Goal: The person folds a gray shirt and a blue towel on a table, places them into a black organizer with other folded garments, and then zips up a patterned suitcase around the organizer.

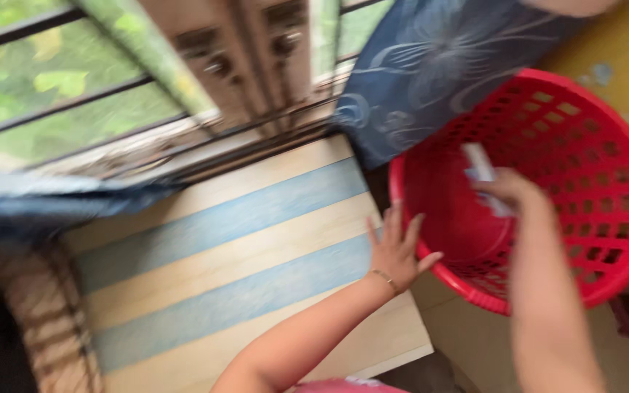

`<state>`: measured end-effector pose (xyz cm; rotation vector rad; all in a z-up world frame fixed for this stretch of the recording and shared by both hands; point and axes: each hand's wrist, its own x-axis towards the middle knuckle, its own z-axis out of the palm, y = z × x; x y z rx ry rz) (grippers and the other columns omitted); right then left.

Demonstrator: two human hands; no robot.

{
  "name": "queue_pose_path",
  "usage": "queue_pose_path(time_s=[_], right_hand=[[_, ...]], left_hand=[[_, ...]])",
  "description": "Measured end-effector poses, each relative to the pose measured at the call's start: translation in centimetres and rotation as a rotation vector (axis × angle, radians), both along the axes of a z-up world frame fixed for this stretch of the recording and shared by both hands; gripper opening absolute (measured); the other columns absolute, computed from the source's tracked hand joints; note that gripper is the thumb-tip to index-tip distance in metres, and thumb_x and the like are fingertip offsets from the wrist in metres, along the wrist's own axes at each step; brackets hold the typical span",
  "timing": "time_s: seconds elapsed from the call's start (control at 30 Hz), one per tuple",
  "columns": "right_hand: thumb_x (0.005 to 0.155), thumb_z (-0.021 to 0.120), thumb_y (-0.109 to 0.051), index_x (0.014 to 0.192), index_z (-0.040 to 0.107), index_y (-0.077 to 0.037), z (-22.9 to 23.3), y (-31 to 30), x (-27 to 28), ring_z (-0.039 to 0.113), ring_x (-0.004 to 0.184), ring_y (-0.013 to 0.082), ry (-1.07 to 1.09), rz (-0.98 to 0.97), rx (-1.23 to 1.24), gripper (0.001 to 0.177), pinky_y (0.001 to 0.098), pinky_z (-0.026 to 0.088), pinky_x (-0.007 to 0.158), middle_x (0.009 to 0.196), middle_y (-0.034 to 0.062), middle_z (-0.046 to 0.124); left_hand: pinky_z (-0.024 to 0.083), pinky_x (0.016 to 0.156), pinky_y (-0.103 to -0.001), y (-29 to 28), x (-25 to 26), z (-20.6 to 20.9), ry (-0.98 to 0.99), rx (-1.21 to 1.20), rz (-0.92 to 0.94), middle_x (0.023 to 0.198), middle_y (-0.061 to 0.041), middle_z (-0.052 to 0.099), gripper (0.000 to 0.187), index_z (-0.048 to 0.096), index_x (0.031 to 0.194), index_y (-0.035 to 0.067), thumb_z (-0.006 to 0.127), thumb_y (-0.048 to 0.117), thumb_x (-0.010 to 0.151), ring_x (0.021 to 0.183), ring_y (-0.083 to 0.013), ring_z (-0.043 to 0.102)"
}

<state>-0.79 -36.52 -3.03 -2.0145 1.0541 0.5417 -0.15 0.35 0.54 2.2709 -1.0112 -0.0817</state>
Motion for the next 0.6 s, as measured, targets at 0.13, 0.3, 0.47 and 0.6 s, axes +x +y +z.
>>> queue_pose_path(time_s=[0.13, 0.3, 0.47, 0.6], right_hand=[[0.088, 0.077, -0.026, 0.114, 0.065, -0.001, 15.1, 12.5, -4.2, 0.063, 0.058, 0.0249, -0.158, 0.006, -0.029, 0.038, 0.0411, 0.052, 0.051, 0.07, 0.0136, 0.066], [0.082, 0.069, -0.01, 0.121, 0.057, -0.007, 18.8, 34.6, -4.0, 0.062, 0.057, 0.0095, -0.519, 0.067, 0.323, 0.041, 0.0303, 0.052, 0.045, 0.078, -0.0002, 0.066], [0.085, 0.073, -0.015, 0.132, 0.051, -0.01, 19.8, 50.3, -1.8, 0.07, 0.064, 0.0181, -0.412, 0.436, 0.081, 0.052, 0.0339, 0.055, 0.056, 0.082, 0.0166, 0.073], [0.089, 0.07, -0.021, 0.145, 0.043, -0.015, 19.7, 58.6, -1.5, 0.074, 0.075, 0.0162, -0.414, 0.626, 0.385, 0.063, 0.032, 0.059, 0.066, 0.097, 0.0121, 0.073]], left_hand=[[0.025, 0.119, -0.065, 2.7, 0.4, 4.5, 0.332, -0.285, 0.034, 0.156, -0.026, 0.039, 0.07, 0.049, 0.15, 0.01, 0.06, 0.059, 0.101, 0.148, -0.0432, 0.042], [0.057, 0.082, -0.034, 11.8, -0.8, 9.1, 0.962, -0.657, 0.036, 0.11, -0.02, 0.072, 0.054, 0.055, 0.137, 0.003, 0.064, 0.039, 0.098, 0.094, -0.0245, 0.072], [0.055, 0.069, -0.024, 25.2, -1.2, 7.2, 1.016, -1.078, 0.309, 0.105, -0.001, 0.066, 0.024, 0.056, 0.12, 0.002, 0.06, 0.019, 0.105, 0.087, -0.0059, 0.065], [0.052, 0.066, -0.025, 35.6, -2.4, 5.3, 0.958, -1.172, 0.533, 0.094, -0.005, 0.067, 0.023, 0.058, 0.118, -0.001, 0.064, 0.018, 0.106, 0.081, -0.0072, 0.06]])
